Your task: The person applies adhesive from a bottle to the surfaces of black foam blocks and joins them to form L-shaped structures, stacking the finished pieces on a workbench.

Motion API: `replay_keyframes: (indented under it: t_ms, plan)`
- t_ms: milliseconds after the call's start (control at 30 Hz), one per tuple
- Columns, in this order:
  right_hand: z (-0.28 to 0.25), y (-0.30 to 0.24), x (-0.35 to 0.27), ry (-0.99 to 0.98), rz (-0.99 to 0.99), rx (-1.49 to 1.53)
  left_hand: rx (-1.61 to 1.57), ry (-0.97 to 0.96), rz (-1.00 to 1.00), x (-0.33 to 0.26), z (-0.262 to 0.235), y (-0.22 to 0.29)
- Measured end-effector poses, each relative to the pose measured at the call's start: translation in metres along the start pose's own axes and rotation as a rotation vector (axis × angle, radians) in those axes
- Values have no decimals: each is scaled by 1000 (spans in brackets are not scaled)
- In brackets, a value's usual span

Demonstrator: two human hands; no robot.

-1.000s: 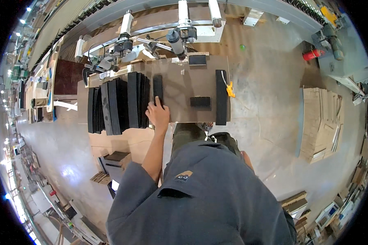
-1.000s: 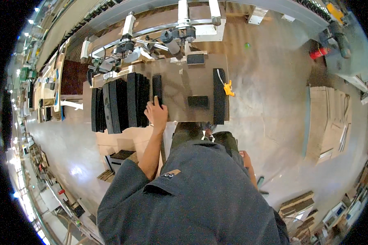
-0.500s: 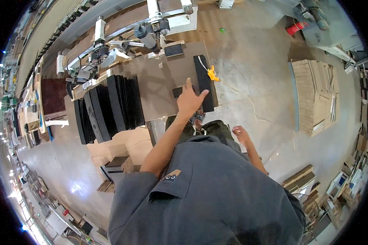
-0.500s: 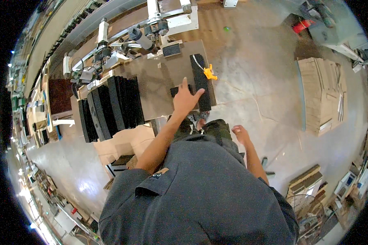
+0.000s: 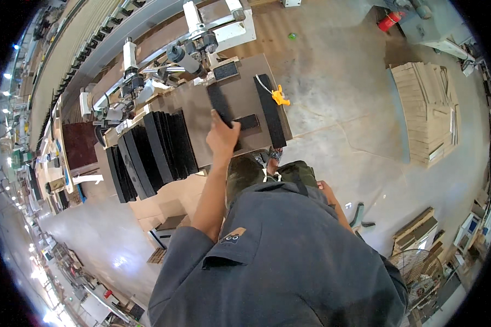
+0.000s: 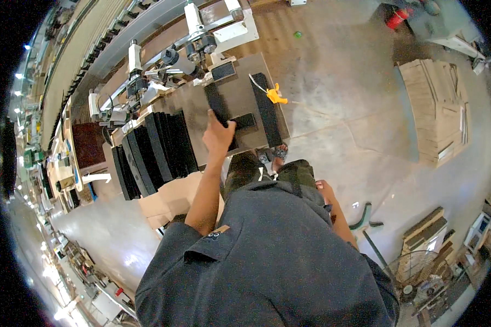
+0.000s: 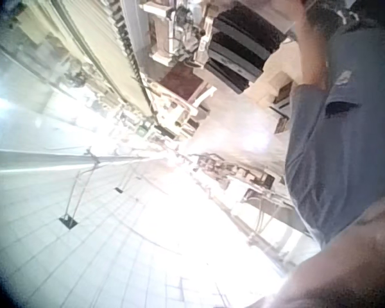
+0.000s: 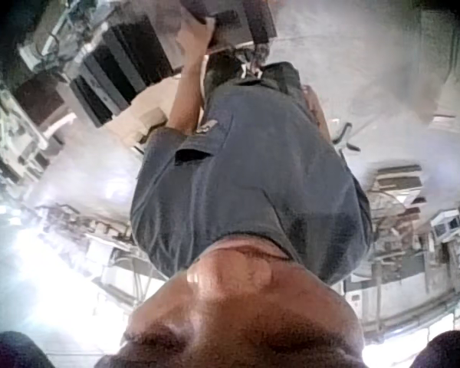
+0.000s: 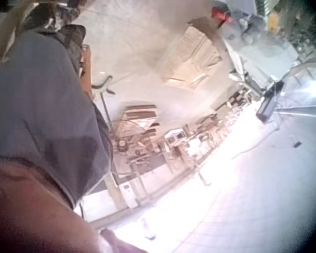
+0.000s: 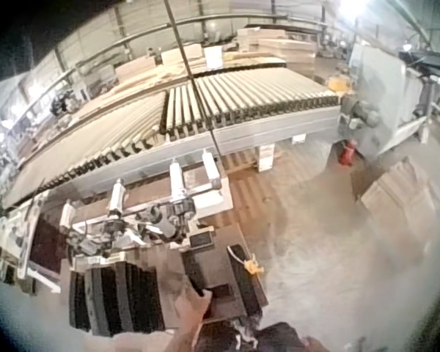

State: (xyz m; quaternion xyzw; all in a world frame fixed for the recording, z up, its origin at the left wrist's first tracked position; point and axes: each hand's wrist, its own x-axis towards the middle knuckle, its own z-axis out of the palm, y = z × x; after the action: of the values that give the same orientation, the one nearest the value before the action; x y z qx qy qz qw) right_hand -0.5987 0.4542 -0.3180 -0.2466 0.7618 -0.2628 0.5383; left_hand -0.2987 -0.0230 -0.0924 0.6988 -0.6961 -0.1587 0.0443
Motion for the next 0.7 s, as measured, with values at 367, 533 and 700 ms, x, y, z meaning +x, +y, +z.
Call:
replay_keyframes:
  t_ms: [367,533,700]
  plan:
    - [14,-191,74,153,14,418,-29,203,518,78,36,-47]
    - [42,-299,137,96,-172,350,-610,129,194,46,54,-89]
    - [75,-315,169,140,-182,-16,-440,-30,203,-10,48,-101]
